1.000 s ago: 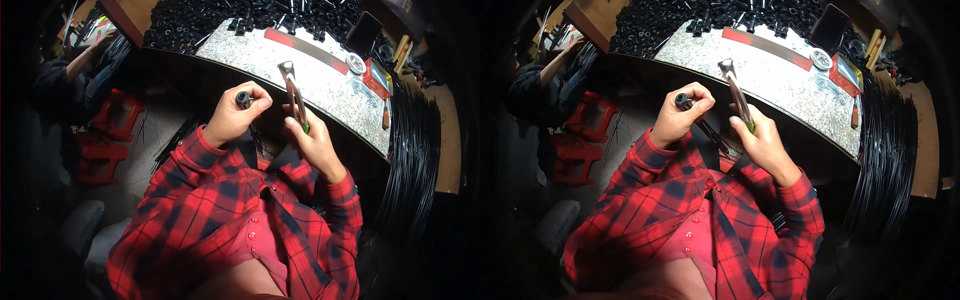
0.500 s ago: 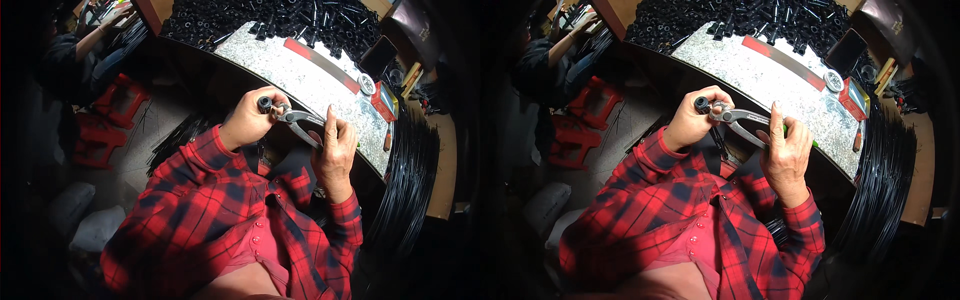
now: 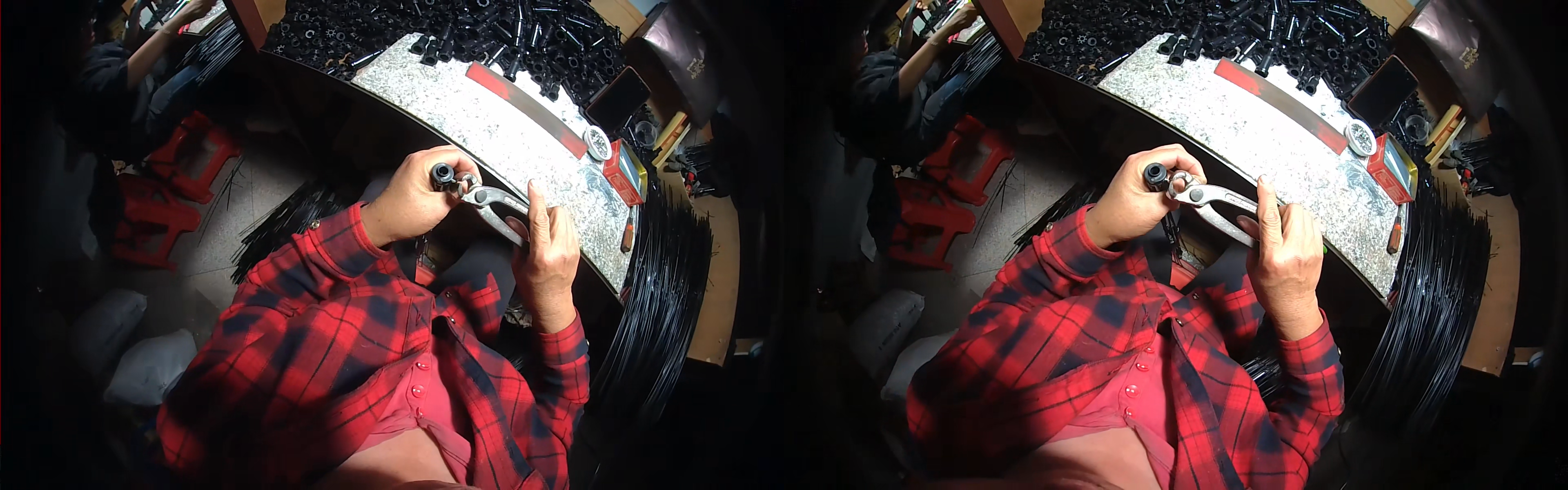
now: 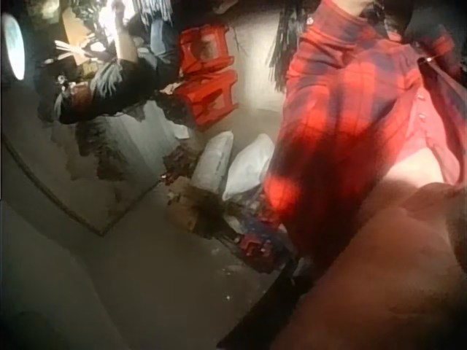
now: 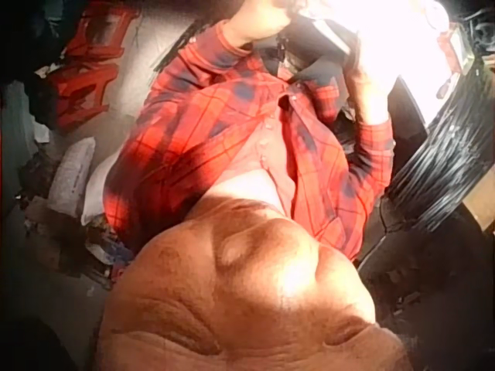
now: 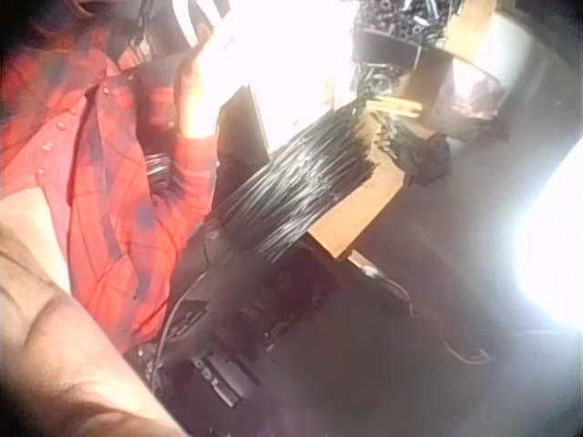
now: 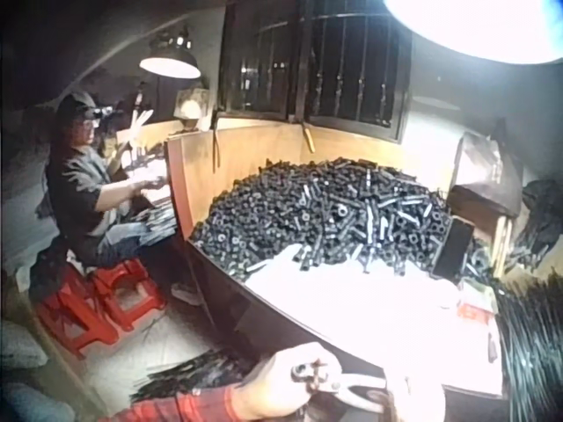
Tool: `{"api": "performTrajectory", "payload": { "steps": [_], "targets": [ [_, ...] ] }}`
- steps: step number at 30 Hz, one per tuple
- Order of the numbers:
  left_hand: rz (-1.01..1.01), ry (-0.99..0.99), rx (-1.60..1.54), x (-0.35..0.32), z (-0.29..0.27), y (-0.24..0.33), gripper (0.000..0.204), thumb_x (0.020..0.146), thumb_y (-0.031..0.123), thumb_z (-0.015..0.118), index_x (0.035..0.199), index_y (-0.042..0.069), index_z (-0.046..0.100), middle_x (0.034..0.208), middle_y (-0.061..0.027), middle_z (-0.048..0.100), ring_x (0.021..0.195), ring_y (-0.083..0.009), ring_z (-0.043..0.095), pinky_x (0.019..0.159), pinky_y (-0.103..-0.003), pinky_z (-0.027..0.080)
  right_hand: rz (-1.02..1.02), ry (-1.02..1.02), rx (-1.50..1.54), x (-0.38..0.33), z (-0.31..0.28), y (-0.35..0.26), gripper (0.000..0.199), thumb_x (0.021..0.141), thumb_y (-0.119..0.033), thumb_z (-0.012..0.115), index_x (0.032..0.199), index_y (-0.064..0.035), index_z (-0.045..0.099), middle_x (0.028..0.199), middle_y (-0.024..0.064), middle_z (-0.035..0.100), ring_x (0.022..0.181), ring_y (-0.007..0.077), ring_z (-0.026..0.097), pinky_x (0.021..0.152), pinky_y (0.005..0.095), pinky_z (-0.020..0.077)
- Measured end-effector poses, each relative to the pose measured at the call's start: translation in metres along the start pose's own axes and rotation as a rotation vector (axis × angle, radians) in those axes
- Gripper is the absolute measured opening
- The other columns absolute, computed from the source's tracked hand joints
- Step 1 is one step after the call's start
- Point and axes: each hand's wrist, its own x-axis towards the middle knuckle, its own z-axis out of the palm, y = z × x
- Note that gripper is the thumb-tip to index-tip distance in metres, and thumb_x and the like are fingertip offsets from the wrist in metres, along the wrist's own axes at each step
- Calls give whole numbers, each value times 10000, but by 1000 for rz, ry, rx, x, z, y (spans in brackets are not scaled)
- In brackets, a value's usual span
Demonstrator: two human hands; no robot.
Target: Assembling and trimming industrial wire components at a workstation.
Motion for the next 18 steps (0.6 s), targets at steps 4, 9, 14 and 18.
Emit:
{"api": "performTrajectory", "payload": {
  "steps": [4,9,14,18],
  "targets": [
    [12,-18,42,0,0,1,59,824,31,548,822,-10,590,780,-37,565,727,-89,528,656,-222,423,-28,-26,25,1,1,3,501,768,-39,623,1246,-26,475,723,125,482,617,258,496,531,349,402],
    [4,8,9,0,2,-2,60,811,46,573,822,-9,596,774,-30,567,685,-69,514,610,-207,410,-9,-53,65,-3,8,8,446,771,-3,604,1202,-12,492,737,142,505,626,289,519,549,364,425],
    [-57,36,-24,0,0,3,49,789,32,596,823,-4,602,764,-21,569,657,-49,503,577,-191,397,92,67,415,3,16,-4,413,675,73,587,1080,6,540,829,149,554,709,297,573,604,342,469],
    [1,59,-52,-4,1,4,41,775,22,598,809,-2,598,746,-19,568,671,-52,511,578,-198,400,98,123,564,14,20,-17,381,645,95,572,1014,8,538,857,165,566,747,316,577,639,351,479]
  ]
}}
